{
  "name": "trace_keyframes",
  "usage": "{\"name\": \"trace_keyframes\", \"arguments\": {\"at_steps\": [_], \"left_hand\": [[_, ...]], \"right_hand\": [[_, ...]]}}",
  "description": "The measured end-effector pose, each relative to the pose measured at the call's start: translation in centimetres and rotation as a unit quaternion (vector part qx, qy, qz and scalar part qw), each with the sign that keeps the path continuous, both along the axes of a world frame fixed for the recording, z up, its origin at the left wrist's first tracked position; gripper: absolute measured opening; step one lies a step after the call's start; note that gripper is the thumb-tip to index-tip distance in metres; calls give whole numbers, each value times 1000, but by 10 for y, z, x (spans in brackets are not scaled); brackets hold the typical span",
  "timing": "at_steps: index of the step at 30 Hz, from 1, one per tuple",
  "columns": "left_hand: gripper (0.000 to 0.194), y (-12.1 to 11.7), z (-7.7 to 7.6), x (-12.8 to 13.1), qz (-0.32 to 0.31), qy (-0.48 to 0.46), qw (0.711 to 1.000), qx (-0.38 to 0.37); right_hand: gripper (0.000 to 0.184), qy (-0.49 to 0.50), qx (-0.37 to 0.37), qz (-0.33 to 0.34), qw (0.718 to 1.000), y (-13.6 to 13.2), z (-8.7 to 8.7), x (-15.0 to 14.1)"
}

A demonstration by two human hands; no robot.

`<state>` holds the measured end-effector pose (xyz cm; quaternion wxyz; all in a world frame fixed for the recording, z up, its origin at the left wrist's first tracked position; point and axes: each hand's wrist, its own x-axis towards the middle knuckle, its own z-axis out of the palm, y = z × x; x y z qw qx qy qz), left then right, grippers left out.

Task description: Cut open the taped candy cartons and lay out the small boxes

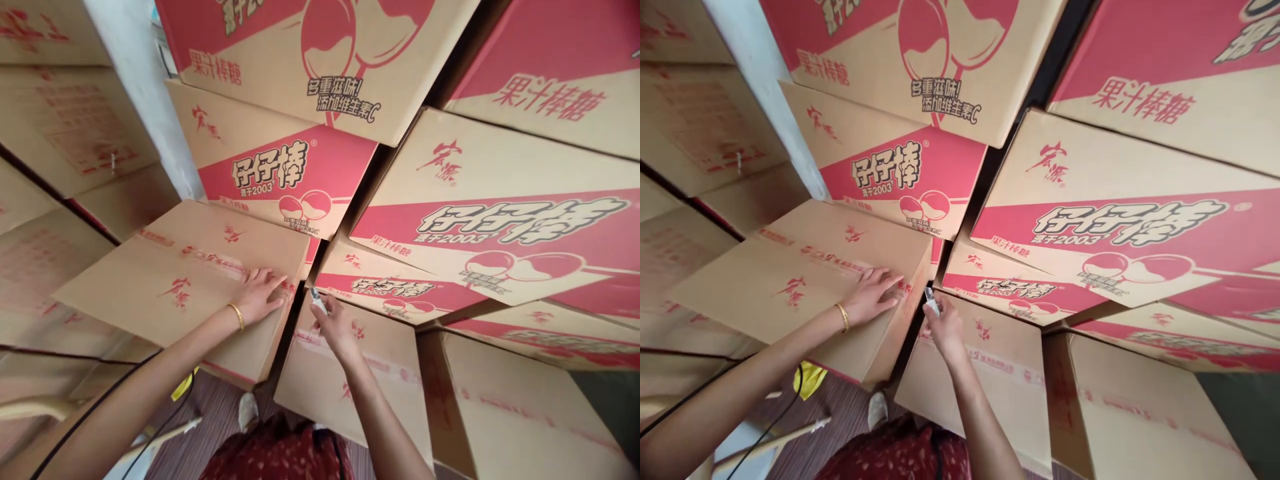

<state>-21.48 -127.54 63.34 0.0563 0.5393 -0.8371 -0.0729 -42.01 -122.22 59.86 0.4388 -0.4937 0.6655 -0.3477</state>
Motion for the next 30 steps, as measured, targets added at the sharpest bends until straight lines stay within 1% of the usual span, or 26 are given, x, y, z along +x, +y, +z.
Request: {"name": "trace_keyframes", "arguments": {"at_steps": [2,4,6,10,13,16,19,25,30], "left_hand": [[55,-17,-2,4,-21,-6,1000,-12],[54,-33,-8,6,-30,0,999,-28],[50,-44,-16,9,-26,13,999,-42],[44,-55,-35,17,-28,56,993,-97],[42,-58,-42,22,-33,90,989,-114],[41,-58,-43,23,-35,101,987,-119],[40,-57,-44,23,-34,97,987,-126],[40,-55,-43,22,-25,96,987,-129],[40,-56,-45,23,-25,108,986,-123]], "right_hand": [[20,45,3,-10,999,-12,13,14],[23,83,21,-7,996,-24,24,25],[25,112,37,2,993,-34,31,34],[24,177,42,11,983,-51,33,44],[24,252,53,20,966,-57,34,50],[26,308,70,42,948,-56,40,56],[27,333,81,70,937,-52,46,63],[26,355,92,96,925,-45,50,70],[28,367,105,105,918,-31,58,74]]}}
